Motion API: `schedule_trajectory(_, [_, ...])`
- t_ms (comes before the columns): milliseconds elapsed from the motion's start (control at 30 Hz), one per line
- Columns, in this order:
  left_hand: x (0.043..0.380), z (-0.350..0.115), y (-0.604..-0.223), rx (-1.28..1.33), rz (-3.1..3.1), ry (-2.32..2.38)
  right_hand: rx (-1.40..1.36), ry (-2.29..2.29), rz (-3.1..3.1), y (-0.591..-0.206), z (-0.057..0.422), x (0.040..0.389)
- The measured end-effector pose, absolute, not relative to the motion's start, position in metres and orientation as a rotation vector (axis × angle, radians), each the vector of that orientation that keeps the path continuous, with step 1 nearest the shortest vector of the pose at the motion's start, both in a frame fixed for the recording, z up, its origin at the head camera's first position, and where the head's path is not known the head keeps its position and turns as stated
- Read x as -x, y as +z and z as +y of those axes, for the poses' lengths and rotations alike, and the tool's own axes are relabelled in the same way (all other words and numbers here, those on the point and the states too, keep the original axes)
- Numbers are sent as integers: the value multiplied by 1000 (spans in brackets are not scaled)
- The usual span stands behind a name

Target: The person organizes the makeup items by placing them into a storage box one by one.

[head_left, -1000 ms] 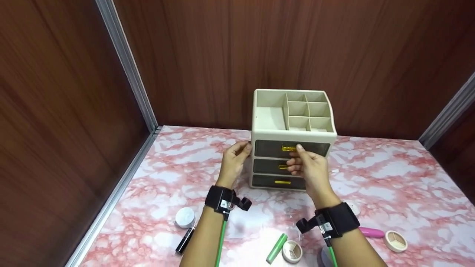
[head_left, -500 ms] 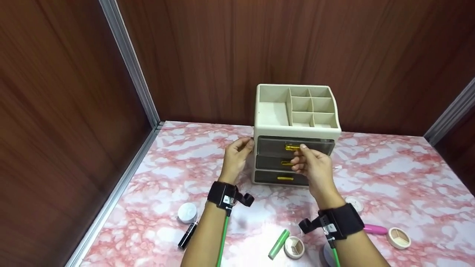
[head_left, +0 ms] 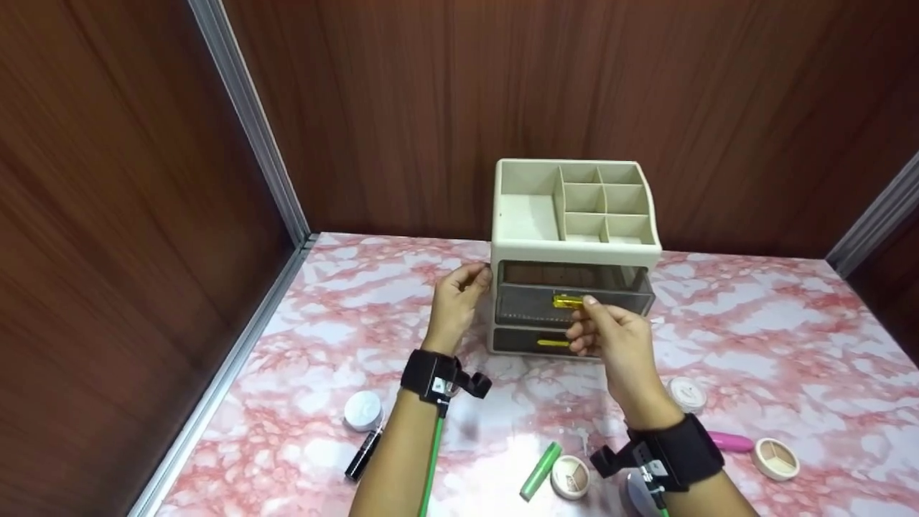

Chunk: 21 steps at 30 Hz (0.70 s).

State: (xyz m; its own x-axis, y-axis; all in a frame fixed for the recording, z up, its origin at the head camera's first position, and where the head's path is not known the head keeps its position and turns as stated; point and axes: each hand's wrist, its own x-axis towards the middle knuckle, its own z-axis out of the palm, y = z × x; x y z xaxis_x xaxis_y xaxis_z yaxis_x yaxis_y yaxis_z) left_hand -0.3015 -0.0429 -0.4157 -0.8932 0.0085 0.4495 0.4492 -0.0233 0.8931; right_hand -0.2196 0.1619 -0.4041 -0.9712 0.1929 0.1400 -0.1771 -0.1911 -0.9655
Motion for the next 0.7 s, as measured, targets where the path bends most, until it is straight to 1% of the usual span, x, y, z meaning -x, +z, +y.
schedule_trajectory(333, [304, -38, -412, 483, -1950, -2008, -26, 2207, -1833, -400, 164, 201])
schedule_trajectory(700, [302, -43, -417, 491, -1921, -2027, -41, 2188, -1849, -404, 157, 183])
